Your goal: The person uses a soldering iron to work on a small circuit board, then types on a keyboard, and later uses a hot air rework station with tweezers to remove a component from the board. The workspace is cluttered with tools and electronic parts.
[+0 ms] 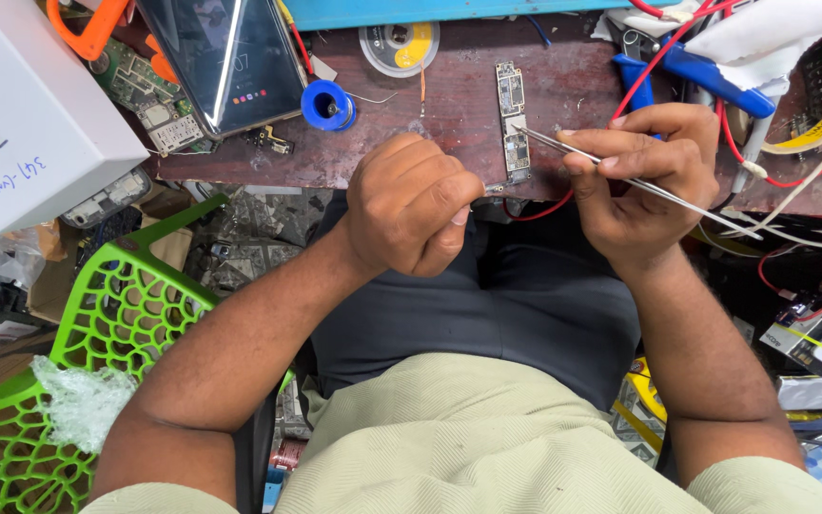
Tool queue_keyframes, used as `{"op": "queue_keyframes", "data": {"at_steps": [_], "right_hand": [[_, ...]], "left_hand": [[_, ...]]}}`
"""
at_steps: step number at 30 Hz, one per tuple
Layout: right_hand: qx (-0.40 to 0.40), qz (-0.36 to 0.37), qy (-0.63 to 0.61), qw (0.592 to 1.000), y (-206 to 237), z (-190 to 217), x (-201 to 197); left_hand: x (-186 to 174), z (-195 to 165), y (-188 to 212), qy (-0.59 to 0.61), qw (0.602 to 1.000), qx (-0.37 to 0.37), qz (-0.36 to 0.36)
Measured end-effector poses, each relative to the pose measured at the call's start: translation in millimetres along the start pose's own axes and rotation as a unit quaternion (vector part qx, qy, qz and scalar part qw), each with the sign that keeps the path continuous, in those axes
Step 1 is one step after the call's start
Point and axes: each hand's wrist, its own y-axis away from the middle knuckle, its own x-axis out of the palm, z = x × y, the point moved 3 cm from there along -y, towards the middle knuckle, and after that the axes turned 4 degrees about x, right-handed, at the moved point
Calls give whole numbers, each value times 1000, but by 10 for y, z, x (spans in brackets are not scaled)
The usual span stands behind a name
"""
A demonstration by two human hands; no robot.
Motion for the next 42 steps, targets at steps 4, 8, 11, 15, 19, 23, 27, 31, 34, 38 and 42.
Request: {"op": "queue_keyframes", "data": {"at_steps": [4, 8, 11, 15, 19, 23, 27, 31, 34, 38, 42], "right_hand": [[5, 0, -6, 1000, 26, -34, 6], [7, -6, -7, 1000, 55, -33, 6], [-3, -11, -22, 1000, 66, 0, 1], [-5, -21, -29, 999, 74, 13, -5], [-6, -22, -29, 999, 97, 3, -6], [4, -22, -29, 999, 82, 22, -15], [1, -26, -30, 999, 25, 59, -23], [0, -23, -26, 999, 8, 51, -34], [-1, -17, -28, 999, 29, 39, -38], [-6, -19, -32, 999, 10, 39, -39], [2, -18, -24, 1000, -19, 68, -41]], "left_hand": [[7, 8, 8, 6, 1000, -13, 7], [0, -26, 11, -8, 1000, -15, 9], [-11, -63, -3, -14, 1000, -23, 9], [-10, -96, -18, -24, 999, -26, 4], [7, -104, -2, -26, 999, -26, 4], [-2, -107, -12, -30, 999, -20, 6], [-13, -109, -54, -39, 999, -18, 10], [8, -90, -68, -35, 999, -26, 7], [23, -84, -51, -39, 999, -33, 13], [17, -84, -66, -42, 998, -28, 24], [6, -92, -114, -47, 998, -21, 32]]}}
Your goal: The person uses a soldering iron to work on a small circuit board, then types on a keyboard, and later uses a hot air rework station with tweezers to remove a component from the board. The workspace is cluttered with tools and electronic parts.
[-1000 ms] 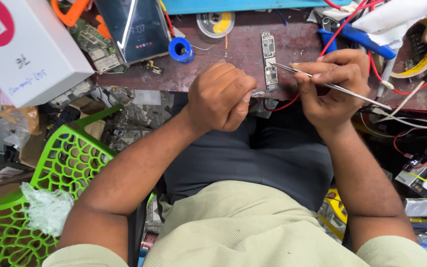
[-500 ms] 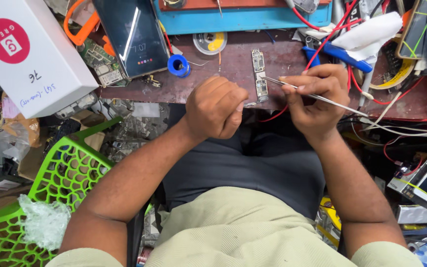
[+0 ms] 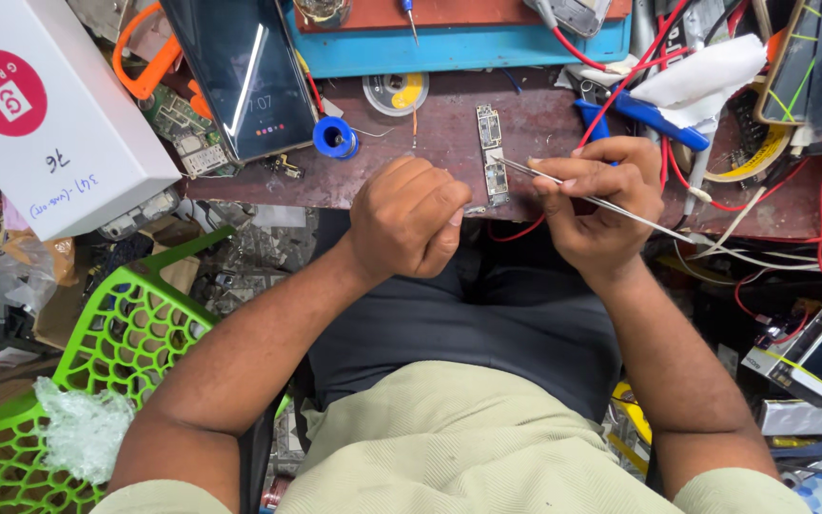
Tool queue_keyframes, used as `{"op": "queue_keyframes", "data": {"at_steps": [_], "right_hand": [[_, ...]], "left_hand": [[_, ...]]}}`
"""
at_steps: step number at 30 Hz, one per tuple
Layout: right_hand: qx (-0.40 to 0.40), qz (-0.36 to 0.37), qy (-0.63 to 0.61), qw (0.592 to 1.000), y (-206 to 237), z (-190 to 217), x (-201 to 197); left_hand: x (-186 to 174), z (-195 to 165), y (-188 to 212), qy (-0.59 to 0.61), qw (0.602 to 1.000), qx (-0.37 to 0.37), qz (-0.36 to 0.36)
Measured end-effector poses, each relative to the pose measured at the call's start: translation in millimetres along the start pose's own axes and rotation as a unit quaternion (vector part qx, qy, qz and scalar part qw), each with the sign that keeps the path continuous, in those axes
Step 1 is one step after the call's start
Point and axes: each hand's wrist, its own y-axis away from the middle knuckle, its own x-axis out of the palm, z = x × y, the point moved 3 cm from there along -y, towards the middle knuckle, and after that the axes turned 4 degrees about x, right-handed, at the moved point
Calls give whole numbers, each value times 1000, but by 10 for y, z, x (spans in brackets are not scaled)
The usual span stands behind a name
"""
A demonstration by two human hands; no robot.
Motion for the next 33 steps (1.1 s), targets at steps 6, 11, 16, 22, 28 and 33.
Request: {"op": "queue_keyframes", "data": {"at_steps": [6, 11, 16, 22, 28, 33], "right_hand": [[-1, -3, 1, 1000, 12, -20, 7], [-1, -3, -10, 1000, 19, -29, 8], [-2, 1, 2, 1000, 20, -19, 15], [2, 1, -6, 1000, 76, -50, 22], [-6, 3, 1, 1000, 77, -67, 12], [-9, 8, 2, 1000, 74, -75, 17]], "left_hand": [[3, 3, -5, 4, 1000, 2, -4], [-5, 13, 12, 8, 1000, 3, -1], [-22, 12, 34, 7, 1000, 6, -4], [3, 12, 56, -3, 1000, 6, 1], [6, 9, 60, 5, 1000, 1, 1], [17, 19, 69, 8, 1000, -1, 2]]}}
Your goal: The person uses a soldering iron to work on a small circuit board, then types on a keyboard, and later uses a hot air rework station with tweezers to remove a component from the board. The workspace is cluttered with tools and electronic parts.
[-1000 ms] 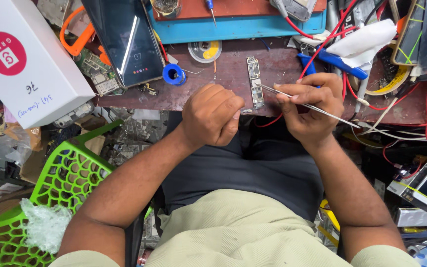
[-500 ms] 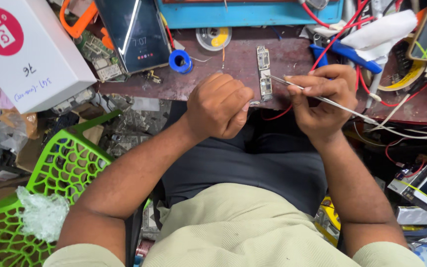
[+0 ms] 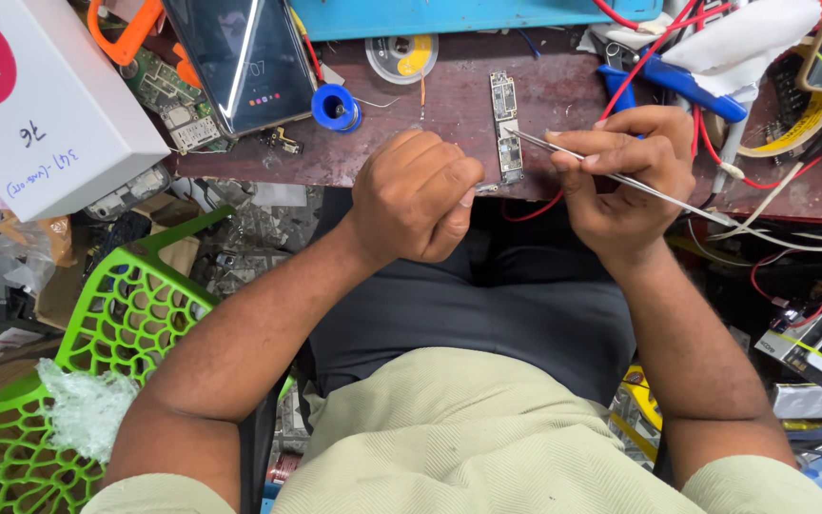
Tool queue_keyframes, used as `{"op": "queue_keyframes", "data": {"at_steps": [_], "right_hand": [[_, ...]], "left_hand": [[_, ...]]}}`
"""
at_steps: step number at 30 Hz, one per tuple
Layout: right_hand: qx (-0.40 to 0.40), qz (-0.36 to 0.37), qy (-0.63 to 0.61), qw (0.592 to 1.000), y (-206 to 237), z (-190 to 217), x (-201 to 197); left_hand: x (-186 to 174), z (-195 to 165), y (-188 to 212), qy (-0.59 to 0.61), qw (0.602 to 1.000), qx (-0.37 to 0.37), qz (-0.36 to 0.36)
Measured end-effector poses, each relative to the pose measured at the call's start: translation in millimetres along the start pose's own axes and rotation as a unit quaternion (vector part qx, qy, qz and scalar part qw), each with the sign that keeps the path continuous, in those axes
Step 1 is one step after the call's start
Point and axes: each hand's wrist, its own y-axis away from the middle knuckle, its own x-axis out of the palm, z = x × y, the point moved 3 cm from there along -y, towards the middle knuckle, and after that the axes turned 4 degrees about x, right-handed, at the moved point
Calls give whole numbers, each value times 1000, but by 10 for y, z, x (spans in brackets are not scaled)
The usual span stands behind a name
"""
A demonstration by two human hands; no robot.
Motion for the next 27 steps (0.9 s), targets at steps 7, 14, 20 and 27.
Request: {"op": "queue_keyframes", "data": {"at_steps": [7, 14, 20, 27], "right_hand": [[9, 3, -7, 1000, 23, -5, 18], [26, 10, -29, 999, 37, -36, 9], [27, -3, -15, 1000, 54, -46, 11], [19, -22, -26, 999, 75, -67, -9]], "left_hand": [[-12, 14, 10, 1, 1000, 4, -5], [-15, 14, 27, -1, 1000, -1, -1], [-14, 5, 23, -4, 1000, -2, -2], [-8, 2, 24, -3, 1000, -2, -5]]}}
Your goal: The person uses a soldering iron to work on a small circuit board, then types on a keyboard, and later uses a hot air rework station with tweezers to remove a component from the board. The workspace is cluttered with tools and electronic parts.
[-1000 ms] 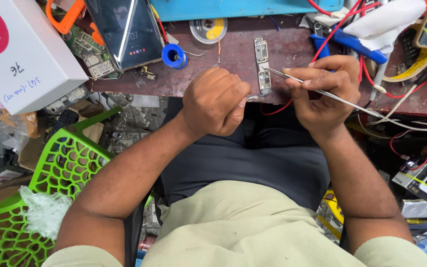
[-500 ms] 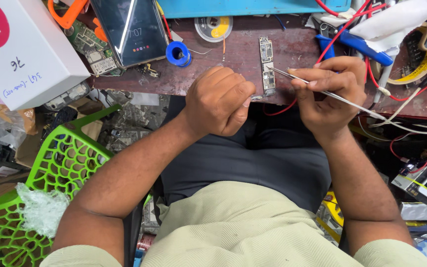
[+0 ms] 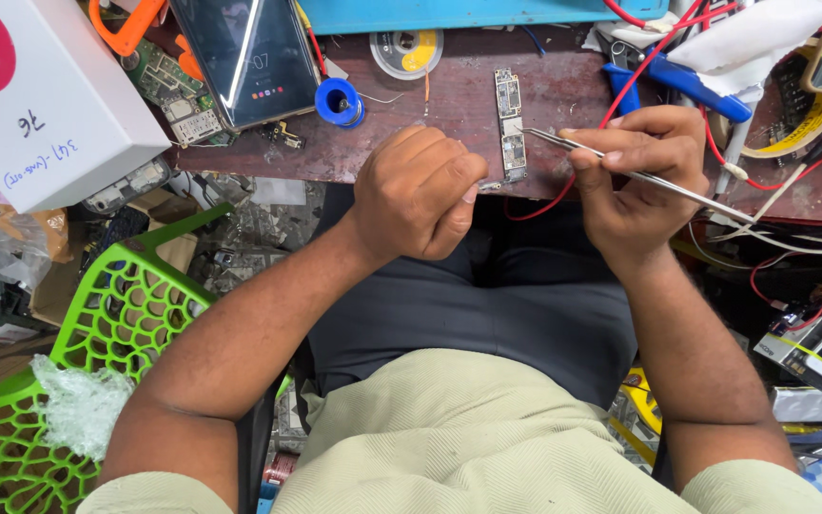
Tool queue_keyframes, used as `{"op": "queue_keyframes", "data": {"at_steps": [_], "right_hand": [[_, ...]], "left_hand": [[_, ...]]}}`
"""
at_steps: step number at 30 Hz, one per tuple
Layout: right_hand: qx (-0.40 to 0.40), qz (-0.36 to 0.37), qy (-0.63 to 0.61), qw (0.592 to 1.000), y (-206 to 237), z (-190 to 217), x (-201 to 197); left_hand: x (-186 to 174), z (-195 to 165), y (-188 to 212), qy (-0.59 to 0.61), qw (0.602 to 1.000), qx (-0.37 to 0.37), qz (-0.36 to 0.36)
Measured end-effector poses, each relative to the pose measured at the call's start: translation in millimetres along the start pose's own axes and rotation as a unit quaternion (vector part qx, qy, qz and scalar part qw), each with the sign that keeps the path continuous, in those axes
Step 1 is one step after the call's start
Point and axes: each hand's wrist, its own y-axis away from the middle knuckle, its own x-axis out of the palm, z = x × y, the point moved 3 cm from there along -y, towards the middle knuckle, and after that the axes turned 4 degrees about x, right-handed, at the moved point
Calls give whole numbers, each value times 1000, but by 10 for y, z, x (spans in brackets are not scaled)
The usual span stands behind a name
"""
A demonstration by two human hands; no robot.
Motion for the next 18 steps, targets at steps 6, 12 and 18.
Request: {"op": "queue_keyframes", "data": {"at_steps": [6, 12, 18], "right_hand": [[-6, 3, 18, 1000, -5, 14, 0], [-10, 5, 34, 999, -14, 37, -17], [-3, 4, 30, 1000, -14, 27, -15]], "left_hand": [[6, -2, -14, 6, 1000, -4, -6], [1, 0, -25, 11, 1000, -1, -3], [-2, -5, -23, 8, 1000, -1, -4]]}}
